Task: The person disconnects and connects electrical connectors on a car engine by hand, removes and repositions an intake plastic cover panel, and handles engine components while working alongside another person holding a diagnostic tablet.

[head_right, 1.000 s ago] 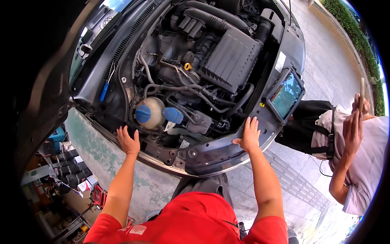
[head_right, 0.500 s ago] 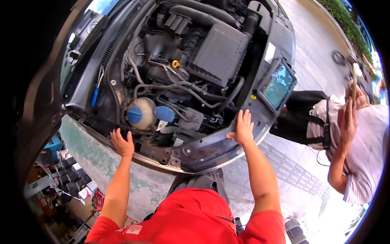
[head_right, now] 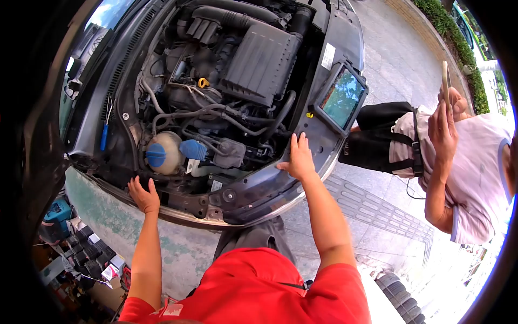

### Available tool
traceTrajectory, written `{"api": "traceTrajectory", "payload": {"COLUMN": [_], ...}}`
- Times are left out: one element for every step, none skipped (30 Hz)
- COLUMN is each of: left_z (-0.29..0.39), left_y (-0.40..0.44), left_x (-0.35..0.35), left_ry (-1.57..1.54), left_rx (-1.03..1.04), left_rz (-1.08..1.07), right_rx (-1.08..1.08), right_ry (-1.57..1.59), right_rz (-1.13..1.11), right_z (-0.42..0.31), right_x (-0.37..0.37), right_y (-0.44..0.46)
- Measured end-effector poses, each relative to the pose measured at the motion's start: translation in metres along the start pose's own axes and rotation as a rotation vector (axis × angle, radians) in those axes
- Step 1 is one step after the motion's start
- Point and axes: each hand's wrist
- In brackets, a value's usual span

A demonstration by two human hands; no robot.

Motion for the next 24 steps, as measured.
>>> {"api": "traceTrajectory", "payload": {"left_z": [-0.001, -0.002, -0.001, 0.0, 0.002, 0.002, 0.002, 0.002, 0.002, 0.002, 0.002, 0.002, 0.003, 0.004, 0.004, 0.003, 0.003, 0.004, 0.004, 0.004, 0.004, 0.003, 0.003, 0.003], "left_y": [0.0, 0.0, 0.0, 0.0, 0.0, 0.0, 0.0, 0.0, 0.001, 0.001, 0.0, 0.001, 0.002, 0.001, -0.001, -0.001, 0.001, 0.002, 0.003, 0.003, 0.003, 0.003, 0.003, 0.002], "left_x": [0.001, 0.001, 0.0, -0.001, -0.001, -0.002, -0.002, -0.002, -0.002, -0.001, -0.002, -0.002, -0.003, -0.003, -0.002, -0.002, -0.003, -0.004, -0.004, -0.005, -0.004, -0.004, -0.004, -0.004], "left_ry": [-0.005, -0.006, -0.008, -0.015, -0.02, -0.019, -0.015, -0.016, -0.012, -0.018, -0.024, -0.021, -0.024, -0.025, -0.016, -0.031, -0.044, -0.046, -0.037, -0.048, -0.06, -0.061, -0.054, -0.055], "left_rx": [0.001, 0.006, 0.009, 0.0, -0.002, 0.007, 0.014, 0.017, 0.01, 0.009, 0.008, 0.005, 0.003, 0.001, -0.008, 0.012, 0.033, 0.024, 0.016, 0.018, 0.02, 0.022, 0.012, 0.02], "left_rz": [-0.004, -0.001, 0.003, -0.004, -0.004, 0.003, 0.011, 0.008, 0.011, 0.003, -0.008, -0.008, -0.021, -0.036, -0.04, -0.037, -0.029, -0.035, -0.025, -0.038, -0.054, -0.058, -0.057, -0.062], "right_rx": [0.005, -0.015, -0.038, -0.125, -0.126, -0.175, -0.226, -0.256, -0.285, -0.287, -0.287, -0.274, -0.261, -0.199, -0.141, -0.073, -0.009, 0.06, 0.111, 0.148, 0.185, 0.211, 0.236, 0.262], "right_ry": [-0.004, 0.068, 0.138, 0.144, 0.138, 0.136, 0.135, 0.115, 0.097, 0.057, 0.017, -0.022, -0.061, -0.125, -0.188, -0.254, -0.316, -0.35, -0.35, -0.338, -0.328, -0.361, -0.395, -0.447], "right_rz": [0.0, 0.085, 0.172, 0.301, 0.303, 0.374, 0.443, 0.51, 0.581, 0.644, 0.705, 0.754, 0.802, 0.764, 0.72, 0.673, 0.631, 0.567, 0.534, 0.537, 0.538, 0.523, 0.507, 0.516], "right_z": [-0.001, -0.004, -0.012, -0.02, -0.019, -0.019, -0.02, -0.017, -0.011, -0.007, -0.002, 0.006, 0.016, 0.021, 0.025, 0.03, 0.035, 0.041, 0.047, 0.052, 0.051, 0.051, 0.049, 0.053], "right_x": [0.0, 0.0, -0.005, -0.013, -0.018, -0.024, -0.031, -0.037, -0.045, -0.057, -0.068, -0.077, -0.085, -0.097, -0.106, -0.111, -0.116, -0.12, -0.124, -0.127, -0.13, -0.133, -0.137, -0.141], "right_y": [0.002, 0.007, 0.012, 0.017, 0.029, 0.045, 0.064, 0.086, 0.112, 0.136, 0.16, 0.186, 0.211, 0.23, 0.247, 0.263, 0.28, 0.297, 0.311, 0.323, 0.332, 0.338, 0.343, 0.351]}}
Point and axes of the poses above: each hand's wrist, its own y-axis towards the middle knuckle, its own x-axis out of the palm, z = x × y, and after that the axes turned 6 degrees about -z, right-handed
